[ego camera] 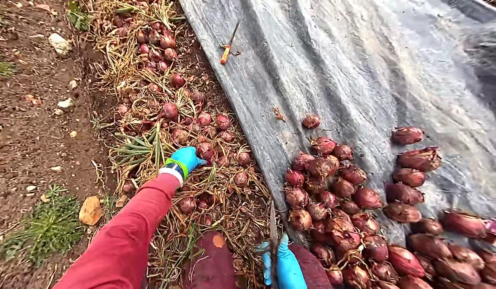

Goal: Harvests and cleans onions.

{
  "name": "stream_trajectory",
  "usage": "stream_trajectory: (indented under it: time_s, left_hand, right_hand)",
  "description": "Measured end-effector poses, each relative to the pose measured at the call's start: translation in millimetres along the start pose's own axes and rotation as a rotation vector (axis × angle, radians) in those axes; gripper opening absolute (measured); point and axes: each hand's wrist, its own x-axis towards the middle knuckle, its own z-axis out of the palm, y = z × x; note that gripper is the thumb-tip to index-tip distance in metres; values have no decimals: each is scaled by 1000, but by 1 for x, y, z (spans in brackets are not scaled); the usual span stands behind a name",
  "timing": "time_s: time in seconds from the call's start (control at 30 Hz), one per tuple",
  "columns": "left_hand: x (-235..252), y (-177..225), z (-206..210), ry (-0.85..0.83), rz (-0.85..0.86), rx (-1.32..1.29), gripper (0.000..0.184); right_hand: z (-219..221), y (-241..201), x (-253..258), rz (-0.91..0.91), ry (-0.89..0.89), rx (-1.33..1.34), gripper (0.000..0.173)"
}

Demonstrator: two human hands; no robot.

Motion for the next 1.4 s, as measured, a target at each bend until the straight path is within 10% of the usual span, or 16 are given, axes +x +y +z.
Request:
stream_trajectory:
  time_s: [0.23, 0.43, 0.6, 0.8, 1.1, 1.23, 1.4]
  left_hand:
    - [-215, 13, -19, -379, 577, -2, 71]
    - [-246, 10, -11, -153, 438, -30, 67]
    - [-303, 93, 9, -313, 784, 103, 42]
    - [-157, 169, 5, 11, 290, -69, 39]
    - [32, 189, 52, 19, 54, 111, 58]
    - [14, 167, 28, 12, 304, 12, 84]
    - [-134, 156, -3, -179, 536, -202, 77]
  right_hand:
    - [76, -48, 9, -380, -348, -252, 93]
    - [38, -41, -18, -315, -279, -340, 82]
    - [-7, -25, -43, -456, -304, -666, 94]
    - [-58, -24, -38, -553, 114, 3, 89]
    - [-67, -36, -24, -239, 130, 134, 81]
    - [-66, -26, 38, -131, 29, 205, 92]
    - [-26, -56, 61, -421, -196, 85, 76]
